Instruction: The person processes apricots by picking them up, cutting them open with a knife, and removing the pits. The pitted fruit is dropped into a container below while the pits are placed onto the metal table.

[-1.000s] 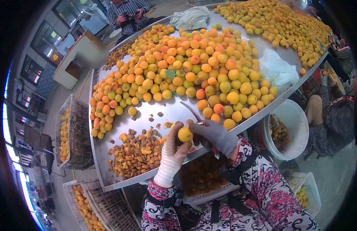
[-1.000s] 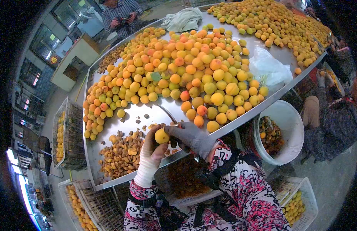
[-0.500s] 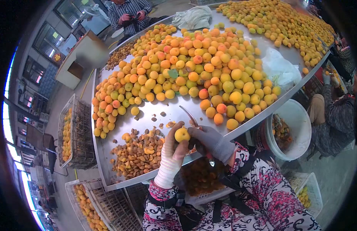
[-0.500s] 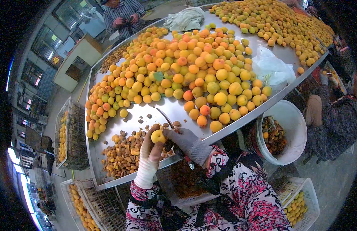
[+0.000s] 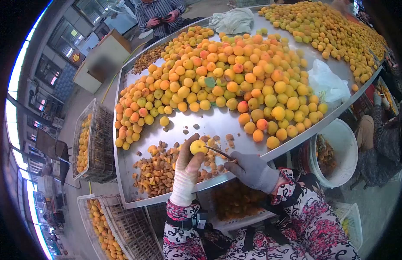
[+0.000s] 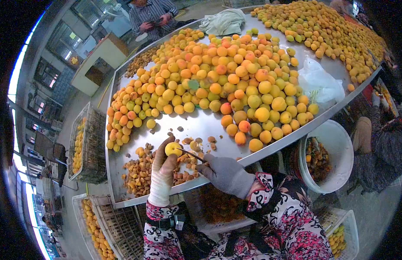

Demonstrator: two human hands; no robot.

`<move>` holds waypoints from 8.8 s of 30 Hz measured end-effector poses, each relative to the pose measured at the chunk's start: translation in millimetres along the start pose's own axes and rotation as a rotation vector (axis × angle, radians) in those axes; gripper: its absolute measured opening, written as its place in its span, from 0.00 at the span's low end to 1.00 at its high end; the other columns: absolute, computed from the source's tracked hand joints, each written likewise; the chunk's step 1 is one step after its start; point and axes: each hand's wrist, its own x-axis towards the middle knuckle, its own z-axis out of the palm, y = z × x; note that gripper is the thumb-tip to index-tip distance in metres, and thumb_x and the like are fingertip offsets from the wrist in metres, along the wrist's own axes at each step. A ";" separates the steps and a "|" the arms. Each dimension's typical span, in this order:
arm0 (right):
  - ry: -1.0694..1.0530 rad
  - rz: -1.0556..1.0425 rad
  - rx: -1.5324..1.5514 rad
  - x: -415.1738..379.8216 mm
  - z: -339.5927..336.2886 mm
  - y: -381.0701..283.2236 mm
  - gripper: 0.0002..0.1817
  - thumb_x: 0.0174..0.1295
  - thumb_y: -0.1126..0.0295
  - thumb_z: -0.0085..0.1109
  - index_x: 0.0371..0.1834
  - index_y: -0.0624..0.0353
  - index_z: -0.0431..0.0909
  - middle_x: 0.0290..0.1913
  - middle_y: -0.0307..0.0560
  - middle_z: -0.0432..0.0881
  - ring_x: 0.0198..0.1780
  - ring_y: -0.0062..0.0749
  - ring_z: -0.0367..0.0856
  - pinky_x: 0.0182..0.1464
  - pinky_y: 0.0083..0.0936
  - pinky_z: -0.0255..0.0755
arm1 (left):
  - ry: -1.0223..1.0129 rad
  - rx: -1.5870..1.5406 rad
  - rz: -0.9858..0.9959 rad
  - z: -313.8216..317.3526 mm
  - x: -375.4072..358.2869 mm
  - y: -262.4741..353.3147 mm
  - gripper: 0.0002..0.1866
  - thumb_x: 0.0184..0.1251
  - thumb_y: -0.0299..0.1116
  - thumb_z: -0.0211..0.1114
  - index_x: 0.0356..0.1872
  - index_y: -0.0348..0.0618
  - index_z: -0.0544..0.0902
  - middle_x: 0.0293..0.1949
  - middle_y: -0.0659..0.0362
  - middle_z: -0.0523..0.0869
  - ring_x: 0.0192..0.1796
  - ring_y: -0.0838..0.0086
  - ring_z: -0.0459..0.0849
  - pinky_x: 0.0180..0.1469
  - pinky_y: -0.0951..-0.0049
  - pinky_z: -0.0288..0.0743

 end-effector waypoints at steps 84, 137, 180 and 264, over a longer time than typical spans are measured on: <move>0.219 0.079 0.102 7.8 56.1 1.3 0.20 0.64 0.58 0.47 0.53 0.60 0.70 0.25 0.52 0.79 0.28 0.42 0.79 0.31 0.33 0.70 | 0.243 -0.171 -0.040 31.5 9.6 -38.0 0.20 0.63 0.48 0.56 0.41 0.39 0.76 0.35 0.57 0.79 0.38 0.72 0.78 0.42 0.74 0.73; 0.579 0.158 0.798 38.2 20.5 -8.8 0.12 0.59 0.64 0.58 0.34 0.64 0.73 0.30 0.37 0.76 0.30 0.16 0.72 0.32 0.14 0.68 | 0.217 0.510 0.564 68.2 0.7 -33.6 0.15 0.58 0.27 0.53 0.46 0.34 0.72 0.27 0.49 0.79 0.33 0.58 0.80 0.38 0.67 0.72; -0.134 0.535 0.797 41.5 -22.6 -8.2 0.19 0.57 0.51 0.56 0.32 0.59 0.73 0.19 0.34 0.71 0.15 0.14 0.65 0.15 0.12 0.55 | 0.076 0.024 -0.014 39.5 3.4 -22.6 0.16 0.63 0.30 0.54 0.52 0.40 0.69 0.34 0.62 0.75 0.32 0.82 0.73 0.30 0.84 0.69; 0.405 0.224 1.755 52.2 -13.5 -7.0 0.25 0.64 0.49 0.47 0.14 0.49 0.55 0.10 0.32 0.54 0.08 0.21 0.49 0.10 0.21 0.43 | -0.288 -0.877 -0.675 38.2 -0.3 -44.0 0.17 0.67 0.46 0.46 0.39 0.42 0.73 0.15 0.62 0.70 0.07 0.80 0.57 0.12 0.82 0.55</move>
